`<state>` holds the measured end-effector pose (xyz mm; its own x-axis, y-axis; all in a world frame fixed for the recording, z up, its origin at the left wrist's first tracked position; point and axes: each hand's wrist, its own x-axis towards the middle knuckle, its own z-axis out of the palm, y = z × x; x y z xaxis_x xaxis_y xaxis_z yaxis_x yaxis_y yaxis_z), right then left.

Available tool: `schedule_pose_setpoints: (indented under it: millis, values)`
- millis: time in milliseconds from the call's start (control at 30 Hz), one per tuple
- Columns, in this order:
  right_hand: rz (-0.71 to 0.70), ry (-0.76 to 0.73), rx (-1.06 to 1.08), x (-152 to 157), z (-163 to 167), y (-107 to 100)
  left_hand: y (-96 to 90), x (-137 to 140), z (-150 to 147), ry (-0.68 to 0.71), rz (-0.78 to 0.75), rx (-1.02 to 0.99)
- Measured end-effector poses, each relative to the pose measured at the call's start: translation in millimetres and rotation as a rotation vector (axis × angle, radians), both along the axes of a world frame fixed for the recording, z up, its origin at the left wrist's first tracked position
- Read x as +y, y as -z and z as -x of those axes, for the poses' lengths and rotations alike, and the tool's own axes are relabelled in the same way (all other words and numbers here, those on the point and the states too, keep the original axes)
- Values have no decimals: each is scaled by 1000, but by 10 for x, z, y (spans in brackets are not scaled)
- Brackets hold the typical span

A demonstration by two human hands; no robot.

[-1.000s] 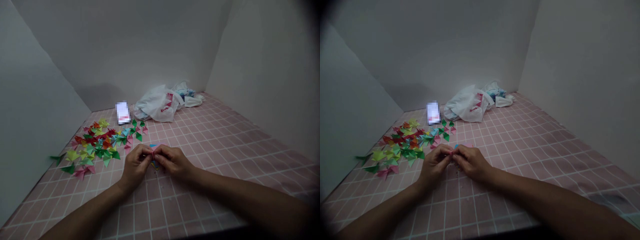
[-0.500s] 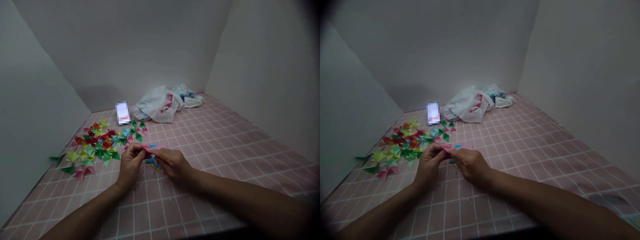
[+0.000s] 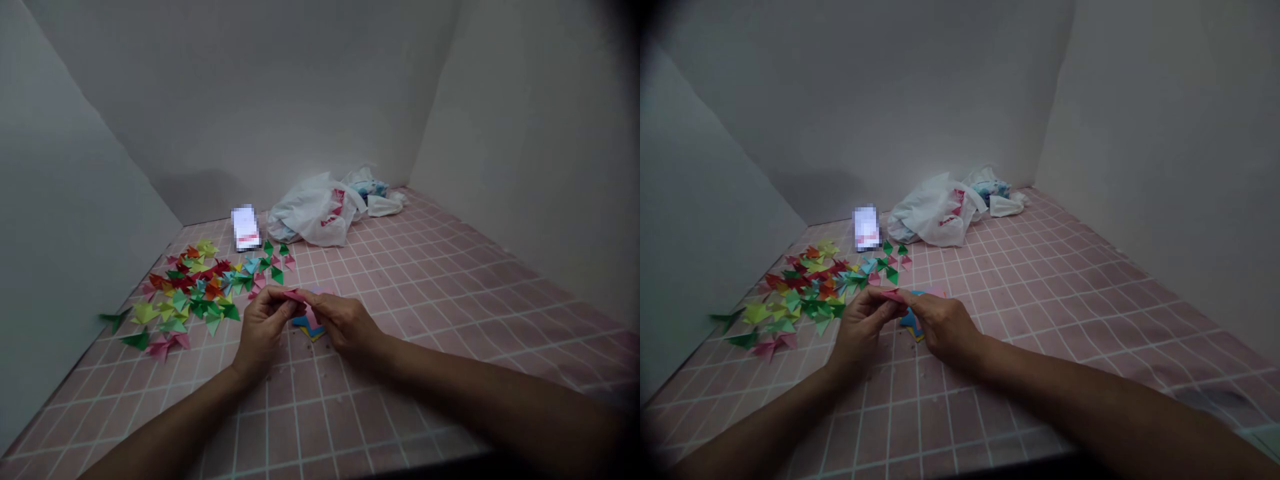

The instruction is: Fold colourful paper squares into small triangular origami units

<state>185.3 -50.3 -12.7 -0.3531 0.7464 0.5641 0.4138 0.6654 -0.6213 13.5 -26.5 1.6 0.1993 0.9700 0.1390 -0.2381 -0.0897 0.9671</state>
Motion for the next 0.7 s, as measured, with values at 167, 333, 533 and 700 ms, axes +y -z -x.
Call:
schedule_pose_setpoints:
  millis: [167,333,533,700]
  values:
    - [-2,-3,109,6,-12,-67,13,15,15,61,-147,58]
    - [30,12,202,46,-37,-119,79,70,69,118,-310,235]
    - [65,38,259,56,-16,-136,93,86,97,88,-481,465]
    - [121,43,232,45,-6,-128,79,72,98,64,-534,586]
